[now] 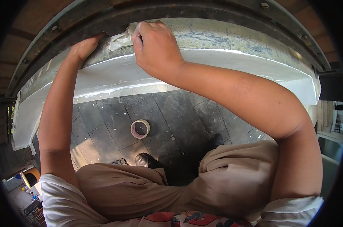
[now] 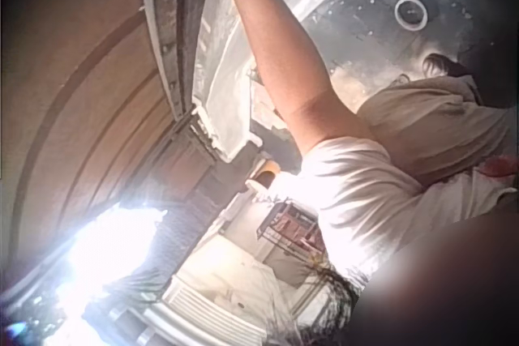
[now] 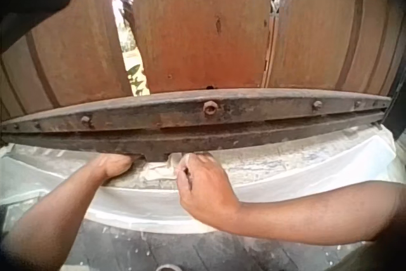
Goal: The person is applying masking tape to the ledge of a wooden and metal gate, likely to prepare it for painting.
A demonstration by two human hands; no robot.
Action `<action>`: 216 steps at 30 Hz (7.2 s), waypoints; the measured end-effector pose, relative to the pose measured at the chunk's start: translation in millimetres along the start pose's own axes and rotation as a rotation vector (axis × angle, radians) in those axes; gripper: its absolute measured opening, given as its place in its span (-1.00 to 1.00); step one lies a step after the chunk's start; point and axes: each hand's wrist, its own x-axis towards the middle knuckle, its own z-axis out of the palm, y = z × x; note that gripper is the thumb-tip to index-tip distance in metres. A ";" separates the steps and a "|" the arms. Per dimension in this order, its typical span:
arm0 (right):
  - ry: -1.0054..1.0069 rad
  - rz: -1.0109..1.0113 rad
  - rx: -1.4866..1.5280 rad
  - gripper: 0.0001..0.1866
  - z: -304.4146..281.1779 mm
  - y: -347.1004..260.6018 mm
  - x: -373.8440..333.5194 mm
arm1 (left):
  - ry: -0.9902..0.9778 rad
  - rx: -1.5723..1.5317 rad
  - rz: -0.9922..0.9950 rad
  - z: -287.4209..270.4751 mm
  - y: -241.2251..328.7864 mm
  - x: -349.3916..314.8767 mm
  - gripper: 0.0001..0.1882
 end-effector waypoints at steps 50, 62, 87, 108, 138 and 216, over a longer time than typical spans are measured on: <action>-0.309 0.171 -0.102 -0.73 -4.3 6.9 29.3 | 0.496 -0.357 -0.111 21.8 85.9 -53.0 -0.44; -0.170 0.206 -0.239 -0.73 7.9 -2.7 29.2 | 0.512 -0.336 -0.103 25.9 81.0 -53.6 -0.48; -0.603 0.115 -0.204 -0.56 -16.4 2.0 38.1 | 0.045 -0.300 -0.075 -18.0 67.6 -34.9 -0.08; -0.388 0.038 -0.150 -0.66 -31.0 2.0 23.6 | 0.186 -0.284 -0.105 1.9 71.1 -36.6 -0.19; -0.774 0.018 -0.451 -0.30 -57.5 23.6 24.6 | 0.160 -0.289 0.025 -2.0 58.6 -53.3 -0.38; -0.543 -0.343 0.275 -0.30 -179.4 -119.5 24.7 | 0.850 -0.321 0.744 -25.0 122.3 -169.9 -0.76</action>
